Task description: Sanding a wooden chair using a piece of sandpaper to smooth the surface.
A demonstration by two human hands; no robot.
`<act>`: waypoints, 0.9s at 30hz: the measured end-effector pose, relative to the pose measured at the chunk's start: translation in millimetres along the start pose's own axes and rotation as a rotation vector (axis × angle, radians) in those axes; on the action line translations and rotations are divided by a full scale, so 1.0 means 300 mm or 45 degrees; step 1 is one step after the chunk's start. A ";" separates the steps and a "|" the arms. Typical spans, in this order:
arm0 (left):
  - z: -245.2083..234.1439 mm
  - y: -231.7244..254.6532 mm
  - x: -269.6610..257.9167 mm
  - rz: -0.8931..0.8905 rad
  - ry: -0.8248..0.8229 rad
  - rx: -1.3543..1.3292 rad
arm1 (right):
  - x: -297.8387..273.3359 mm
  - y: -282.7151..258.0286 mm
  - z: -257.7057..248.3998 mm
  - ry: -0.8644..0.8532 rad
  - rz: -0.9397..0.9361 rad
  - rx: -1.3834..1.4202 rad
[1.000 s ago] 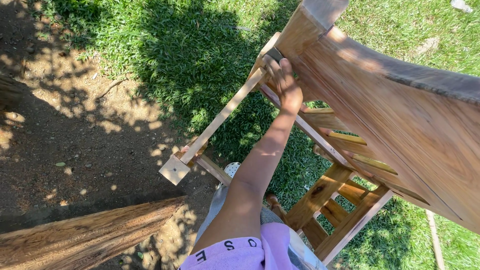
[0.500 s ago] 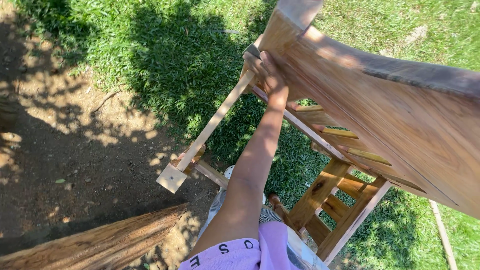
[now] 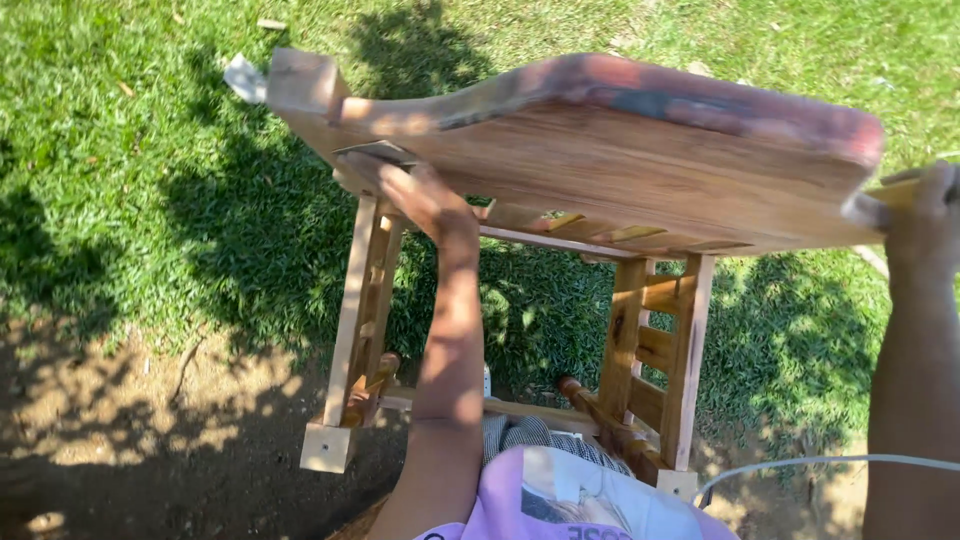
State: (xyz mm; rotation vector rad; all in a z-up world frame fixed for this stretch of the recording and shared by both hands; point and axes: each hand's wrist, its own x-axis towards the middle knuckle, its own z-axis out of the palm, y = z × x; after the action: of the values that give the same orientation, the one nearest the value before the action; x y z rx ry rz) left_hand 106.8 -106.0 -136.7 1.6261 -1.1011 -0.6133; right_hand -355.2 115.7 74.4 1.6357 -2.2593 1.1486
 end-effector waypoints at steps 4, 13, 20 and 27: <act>-0.064 0.372 -0.169 0.371 0.183 -0.121 | -0.053 0.239 0.087 0.135 0.121 -0.122; 0.055 0.484 -0.431 1.333 0.011 0.250 | -0.043 0.147 0.094 0.158 0.115 -0.211; 0.149 0.501 -0.535 1.763 -0.011 0.482 | -0.038 0.046 -0.036 -0.097 0.226 0.307; 0.057 0.675 -0.538 2.067 -0.145 0.739 | -0.223 0.139 -0.171 -0.334 0.512 0.578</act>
State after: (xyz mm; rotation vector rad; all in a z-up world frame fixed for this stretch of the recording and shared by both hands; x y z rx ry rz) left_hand -52.2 19.3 25.8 0.6070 -2.2917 0.7505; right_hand -379.9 204.5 55.9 1.5870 -2.7380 1.7398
